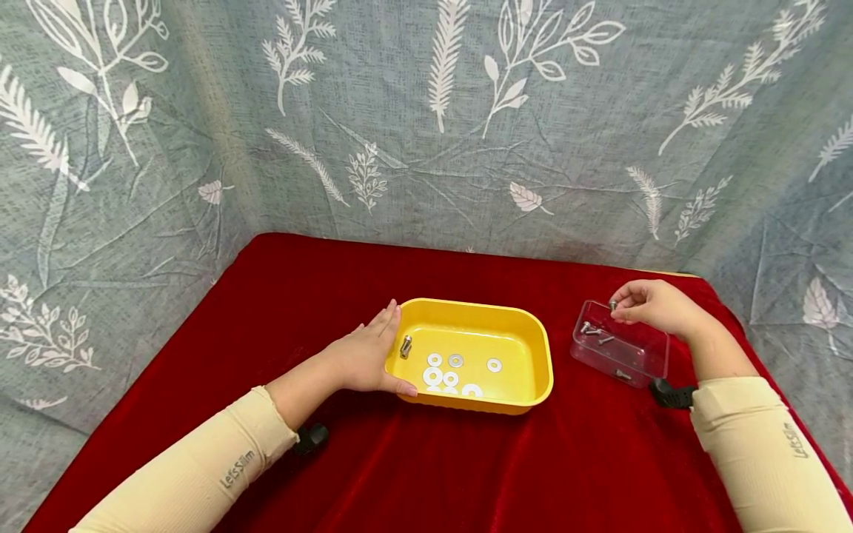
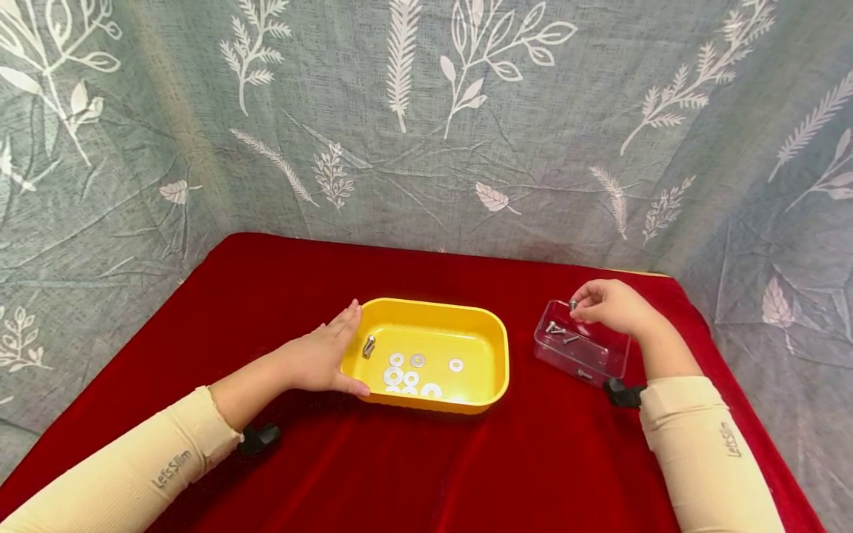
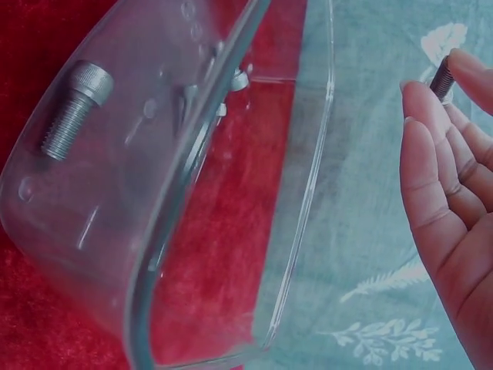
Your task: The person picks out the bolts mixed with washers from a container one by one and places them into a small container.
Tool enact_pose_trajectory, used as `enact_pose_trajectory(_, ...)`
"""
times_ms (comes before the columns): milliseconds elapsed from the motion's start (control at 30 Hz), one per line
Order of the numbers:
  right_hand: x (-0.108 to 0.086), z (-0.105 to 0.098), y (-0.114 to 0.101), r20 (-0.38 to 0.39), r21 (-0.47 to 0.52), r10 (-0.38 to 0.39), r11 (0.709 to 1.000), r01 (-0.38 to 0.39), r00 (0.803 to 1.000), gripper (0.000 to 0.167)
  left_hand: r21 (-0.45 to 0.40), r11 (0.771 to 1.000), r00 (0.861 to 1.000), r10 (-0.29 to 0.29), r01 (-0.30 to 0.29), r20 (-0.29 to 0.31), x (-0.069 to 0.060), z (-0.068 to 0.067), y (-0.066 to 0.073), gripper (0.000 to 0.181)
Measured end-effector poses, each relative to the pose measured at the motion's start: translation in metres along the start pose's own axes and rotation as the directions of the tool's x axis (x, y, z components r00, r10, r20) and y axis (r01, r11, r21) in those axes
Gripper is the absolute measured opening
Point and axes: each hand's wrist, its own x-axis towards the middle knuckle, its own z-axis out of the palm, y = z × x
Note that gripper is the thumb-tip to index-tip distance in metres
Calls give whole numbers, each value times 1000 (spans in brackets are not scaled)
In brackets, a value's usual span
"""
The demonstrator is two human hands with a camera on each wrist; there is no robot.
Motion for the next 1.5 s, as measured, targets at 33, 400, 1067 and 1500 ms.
enact_pose_trajectory(33, 0, 0, 0, -1, 1, 1, 1000, -1, 1000, 26, -1, 1000, 1000, -1, 1, 1, 0, 0, 0, 131)
enact_pose_trajectory(400, -3, 2, 2, -4, 27, 7, 1000, -7, 1000, 30, -5, 1000, 1000, 3, -3, 1, 1, 0, -1, 132)
enact_pose_trajectory(1067, 0, 4, -6, -39, 15, -32, 999, 33, 999, 30, -6, 1000, 1000, 0, 0, -11, 2, 0, 0, 131)
enact_pose_trajectory(1500, 24, 18, -53, -8, 18, -136, 990, 137, 991, 24, -1, 1000, 1000, -4, 4, -9, 3, 0, 1, 132)
